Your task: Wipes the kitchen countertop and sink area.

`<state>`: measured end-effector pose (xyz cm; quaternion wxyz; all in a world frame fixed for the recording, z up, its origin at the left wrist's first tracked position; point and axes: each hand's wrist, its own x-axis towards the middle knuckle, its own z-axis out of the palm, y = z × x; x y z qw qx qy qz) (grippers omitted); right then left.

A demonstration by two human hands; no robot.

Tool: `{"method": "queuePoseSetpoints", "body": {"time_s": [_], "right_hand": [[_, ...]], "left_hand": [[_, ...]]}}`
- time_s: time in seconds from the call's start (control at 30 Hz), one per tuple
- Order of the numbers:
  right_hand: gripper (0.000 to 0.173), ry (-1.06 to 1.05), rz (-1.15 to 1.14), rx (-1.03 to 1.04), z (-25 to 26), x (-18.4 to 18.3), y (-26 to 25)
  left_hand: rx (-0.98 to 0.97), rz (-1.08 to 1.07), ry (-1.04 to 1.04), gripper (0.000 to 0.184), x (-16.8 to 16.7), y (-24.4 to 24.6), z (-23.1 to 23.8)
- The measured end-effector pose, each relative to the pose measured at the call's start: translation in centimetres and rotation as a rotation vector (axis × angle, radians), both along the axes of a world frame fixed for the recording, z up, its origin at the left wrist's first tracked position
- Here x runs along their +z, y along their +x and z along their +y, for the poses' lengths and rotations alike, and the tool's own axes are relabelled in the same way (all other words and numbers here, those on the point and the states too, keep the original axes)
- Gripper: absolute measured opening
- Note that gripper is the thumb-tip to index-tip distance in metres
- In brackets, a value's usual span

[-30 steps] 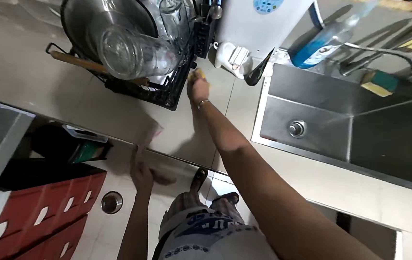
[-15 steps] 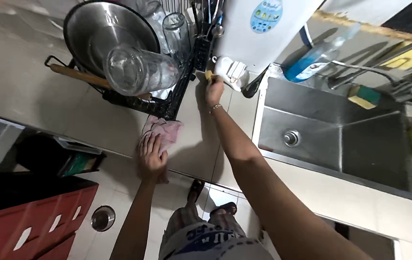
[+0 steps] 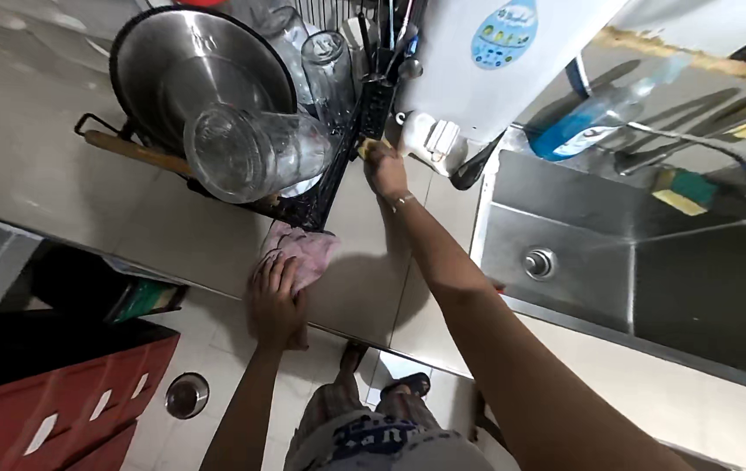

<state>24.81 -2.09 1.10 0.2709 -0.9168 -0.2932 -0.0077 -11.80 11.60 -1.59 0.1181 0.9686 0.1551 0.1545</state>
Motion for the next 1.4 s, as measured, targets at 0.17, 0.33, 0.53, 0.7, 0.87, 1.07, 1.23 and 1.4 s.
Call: {"method": "queuePoseSetpoints", "body": {"time_s": [0.17, 0.33, 0.53, 0.7, 0.87, 1.07, 1.23, 1.4], "right_hand": [[0.028, -0.089, 0.057, -0.295, -3.2, 2.2, -7.8], [0.032, -0.08, 0.061, -0.143, 2.1, 1.8, -7.3], [0.037, -0.095, 0.055, -0.51, -5.3, 1.6, -7.4], [0.037, 0.0, 0.125, -0.638, -4.7, 2.8, -8.7], [0.032, -0.06, 0.037, -0.134, 0.0, 1.3, -7.9], [0.031, 0.02, -0.015, -0.124, -12.8, -0.4, -19.9], [0.034, -0.043, 0.084, -0.662, -32.9, 1.1, -24.3], [0.035, -0.038, 0.081, -1.226, -52.1, 1.3, -22.2]], "left_hand": [[0.015, 0.031, -0.015, 0.057, 0.3, 0.1, -0.1], [-0.015, -0.004, -0.008, 0.057, 0.3, 0.1, 0.1], [-0.008, -0.004, -0.017, 0.057, 0.4, 0.1, 0.0], [-0.017, -0.012, -0.014, 0.06, 0.6, 0.0, -0.1], [-0.058, -0.061, 0.01, 0.059, 0.8, -0.1, 0.2], [-0.069, -0.04, -0.022, 0.06, 0.9, -0.4, 0.1], [-0.269, 0.064, 0.09, 0.059, 2.5, -0.1, -0.9], [-0.597, 0.228, 0.094, 0.068, 1.3, 1.7, -11.2]]}}
